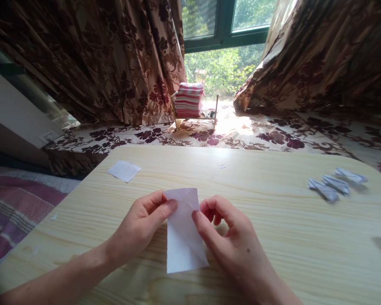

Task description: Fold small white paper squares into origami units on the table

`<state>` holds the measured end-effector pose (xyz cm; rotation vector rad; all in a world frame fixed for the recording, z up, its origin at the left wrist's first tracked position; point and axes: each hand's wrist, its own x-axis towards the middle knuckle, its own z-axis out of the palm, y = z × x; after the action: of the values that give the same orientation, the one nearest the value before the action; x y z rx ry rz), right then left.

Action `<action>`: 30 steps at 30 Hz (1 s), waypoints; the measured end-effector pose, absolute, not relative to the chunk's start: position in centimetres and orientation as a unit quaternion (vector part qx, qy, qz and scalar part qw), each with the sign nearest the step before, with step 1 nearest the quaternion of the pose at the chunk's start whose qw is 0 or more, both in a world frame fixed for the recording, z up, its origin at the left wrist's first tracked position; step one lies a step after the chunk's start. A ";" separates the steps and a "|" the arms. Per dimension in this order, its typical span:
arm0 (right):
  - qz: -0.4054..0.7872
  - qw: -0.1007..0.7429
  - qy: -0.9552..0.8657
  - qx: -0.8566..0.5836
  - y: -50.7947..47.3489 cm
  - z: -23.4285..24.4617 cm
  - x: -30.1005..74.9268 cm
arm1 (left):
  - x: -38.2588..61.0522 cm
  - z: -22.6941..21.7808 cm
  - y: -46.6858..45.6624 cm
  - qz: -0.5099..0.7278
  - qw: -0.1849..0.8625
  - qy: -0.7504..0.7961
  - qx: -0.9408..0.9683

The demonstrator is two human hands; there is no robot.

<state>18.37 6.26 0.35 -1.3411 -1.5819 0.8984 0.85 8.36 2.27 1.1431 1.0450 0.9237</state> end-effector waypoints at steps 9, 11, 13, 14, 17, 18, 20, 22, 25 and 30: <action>0.456 0.459 -0.554 -0.524 6.5 0.7 18.4 | 1.2 2.5 8.0 0.291 0.707 0.398 0.507; 0.442 0.463 -0.557 -0.529 6.6 0.8 18.6 | 0.8 2.8 8.1 0.246 0.716 0.394 0.522; 0.426 0.462 -0.569 -0.531 6.7 0.8 18.6 | 0.4 3.0 8.4 0.206 0.715 0.399 0.536; 0.419 0.459 -0.577 -0.530 6.6 0.8 18.6 | 0.2 3.1 8.5 0.201 0.707 0.408 0.542; 0.401 0.426 -0.615 -0.529 6.4 0.7 18.5 | -0.1 3.0 9.1 0.254 0.647 0.459 0.553; 0.391 0.408 -0.631 -0.532 6.3 0.6 18.4 | -0.1 2.9 9.2 0.281 0.618 0.478 0.557; 0.363 0.366 -0.664 -0.541 6.2 0.3 18.4 | -0.1 2.4 9.4 0.321 0.557 0.506 0.576; 0.314 0.325 -0.708 -0.543 6.1 -0.2 18.5 | -0.1 2.0 9.5 0.326 0.506 0.521 0.605; 0.143 0.310 -0.779 -0.527 6.1 -0.7 18.7 | -0.1 1.5 9.4 0.289 0.453 0.522 0.662; 0.004 0.313 -0.836 -0.450 5.8 -0.5 18.9 | -0.1 1.3 9.4 0.241 0.348 0.517 0.744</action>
<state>18.89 5.76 -0.53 -1.1873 -2.2045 0.0104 -0.10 9.36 1.29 1.9285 1.3418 0.6255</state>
